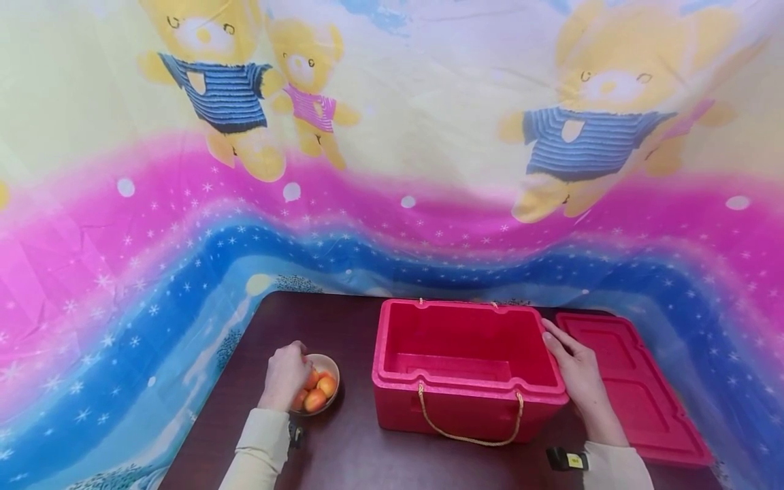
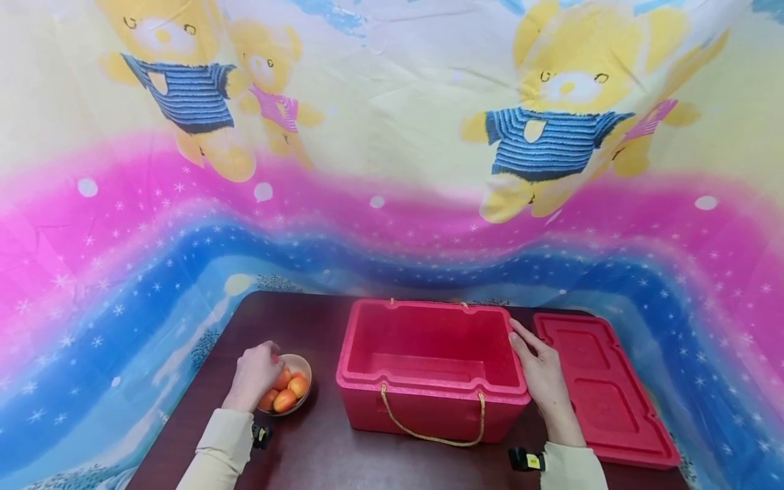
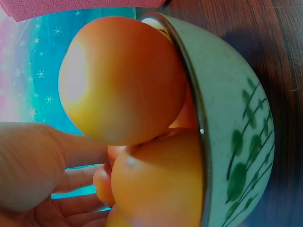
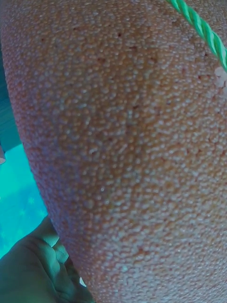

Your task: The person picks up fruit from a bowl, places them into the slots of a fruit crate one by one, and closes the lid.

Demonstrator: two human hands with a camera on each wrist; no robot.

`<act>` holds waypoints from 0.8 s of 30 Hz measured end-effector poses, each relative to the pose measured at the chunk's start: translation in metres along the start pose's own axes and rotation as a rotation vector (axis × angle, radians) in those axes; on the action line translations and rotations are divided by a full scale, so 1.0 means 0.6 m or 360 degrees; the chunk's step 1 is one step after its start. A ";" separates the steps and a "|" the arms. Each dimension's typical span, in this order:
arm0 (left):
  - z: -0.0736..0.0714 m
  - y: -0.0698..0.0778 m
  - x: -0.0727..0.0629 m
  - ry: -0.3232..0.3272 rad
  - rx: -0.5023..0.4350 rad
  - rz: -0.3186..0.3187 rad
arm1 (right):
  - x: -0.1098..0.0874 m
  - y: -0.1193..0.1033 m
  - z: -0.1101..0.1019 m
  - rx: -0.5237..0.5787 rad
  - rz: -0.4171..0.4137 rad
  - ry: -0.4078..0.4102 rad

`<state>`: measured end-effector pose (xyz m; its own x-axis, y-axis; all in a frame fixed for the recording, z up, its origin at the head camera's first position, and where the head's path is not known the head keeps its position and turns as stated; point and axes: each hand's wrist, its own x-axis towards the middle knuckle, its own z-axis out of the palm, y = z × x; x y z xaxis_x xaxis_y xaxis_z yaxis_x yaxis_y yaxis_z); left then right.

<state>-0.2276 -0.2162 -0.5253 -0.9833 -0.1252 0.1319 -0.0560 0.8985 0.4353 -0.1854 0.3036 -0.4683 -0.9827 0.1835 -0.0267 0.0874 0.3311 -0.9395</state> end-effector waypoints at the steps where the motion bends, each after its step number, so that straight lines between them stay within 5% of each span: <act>1: 0.000 0.000 0.000 0.0004 -0.0007 -0.0002 | 0.000 0.000 0.000 0.0000 0.0000 -0.0003; 12: -0.012 0.012 0.004 0.0020 -0.0112 -0.0018 | -0.001 -0.003 0.000 -0.0004 0.0012 -0.0001; 24: -0.037 0.034 0.019 0.0095 -0.0157 0.0090 | -0.001 -0.004 0.000 0.0021 0.0022 -0.0010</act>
<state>-0.2359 -0.2085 -0.4952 -0.9722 -0.1033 0.2103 0.0191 0.8596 0.5106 -0.1853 0.3029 -0.4658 -0.9824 0.1823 -0.0420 0.0990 0.3163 -0.9435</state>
